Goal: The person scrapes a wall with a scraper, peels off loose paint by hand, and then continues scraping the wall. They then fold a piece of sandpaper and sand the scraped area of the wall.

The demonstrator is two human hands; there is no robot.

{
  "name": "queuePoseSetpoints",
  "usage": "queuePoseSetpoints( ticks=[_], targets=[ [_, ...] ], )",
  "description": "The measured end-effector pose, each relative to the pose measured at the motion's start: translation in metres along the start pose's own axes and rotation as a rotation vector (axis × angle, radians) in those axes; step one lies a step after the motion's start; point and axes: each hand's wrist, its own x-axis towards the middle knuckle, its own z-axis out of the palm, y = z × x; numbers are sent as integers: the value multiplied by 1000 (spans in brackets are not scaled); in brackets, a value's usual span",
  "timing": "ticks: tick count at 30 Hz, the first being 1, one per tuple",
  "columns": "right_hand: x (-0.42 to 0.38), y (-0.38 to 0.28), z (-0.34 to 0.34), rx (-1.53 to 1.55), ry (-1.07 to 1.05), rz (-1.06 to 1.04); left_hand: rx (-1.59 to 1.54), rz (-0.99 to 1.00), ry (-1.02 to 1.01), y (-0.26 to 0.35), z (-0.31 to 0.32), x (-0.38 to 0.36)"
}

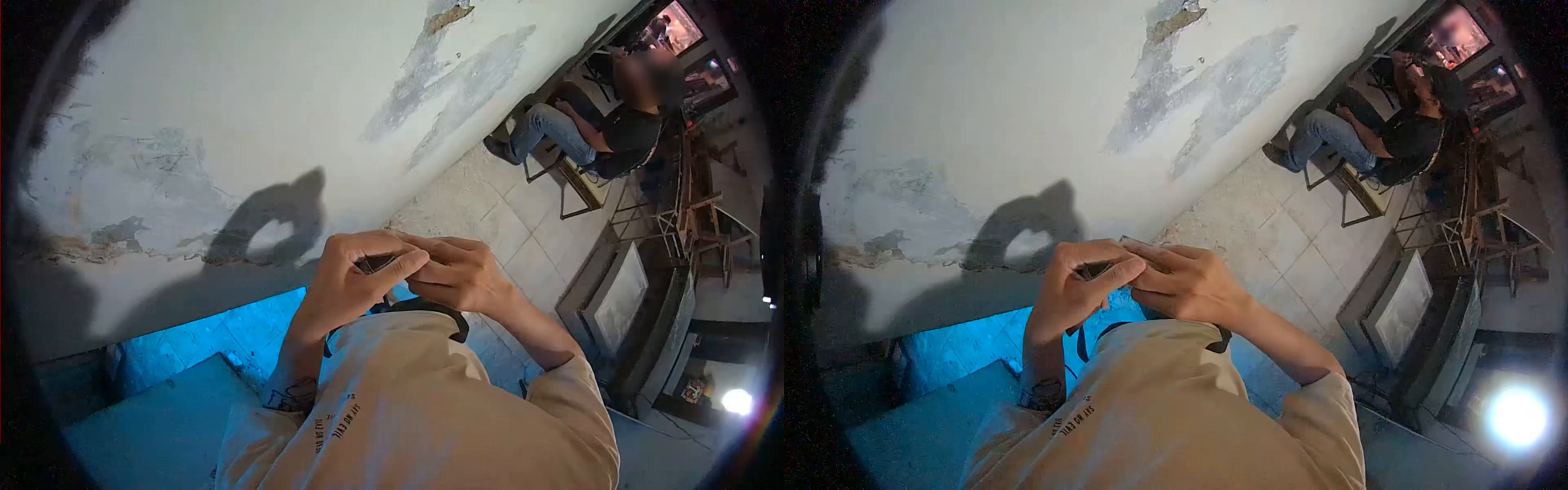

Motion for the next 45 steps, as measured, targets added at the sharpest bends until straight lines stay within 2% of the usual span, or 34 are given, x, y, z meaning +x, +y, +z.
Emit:
queuePoseSetpoints(
  ticks=[4,7,9,15,16,20,22,23,25,29,33,35,39,41,45],
  targets=[
    [-1,-1,3,-19,11,24,-43,-57,-4,0,1,2],
    [-1,-2,3,14,28,31,0,-48,3,1,1,0],
    [1,-1,4,21,44,18,-51,54,30,-1,2,-1],
    [1,-2,2,66,59,56,-92,43,-18,-2,-1,-1],
    [1,-1,1,73,57,41,-98,172,-5,-9,1,1],
    [0,-3,-2,100,63,10,-70,222,-33,-5,-5,-1],
    [1,-4,-3,165,91,11,3,358,-69,-13,-8,0],
    [0,-4,-3,164,91,12,3,358,-70,-14,-7,1],
    [-2,-4,-3,194,71,40,16,504,-22,-16,-6,2],
    [0,-4,-5,216,87,61,10,459,-40,-13,-6,1],
    [-2,-1,-11,463,-72,226,162,477,33,-27,1,1],
    [-10,-1,-2,523,-65,277,62,300,77,-41,8,1],
    [3,-2,-25,496,-83,263,154,434,142,-9,12,-7],
    [23,-6,-50,472,-31,156,157,670,104,11,10,-10],
    [38,5,-55,454,120,32,282,862,96,31,4,-3]
  ],
)
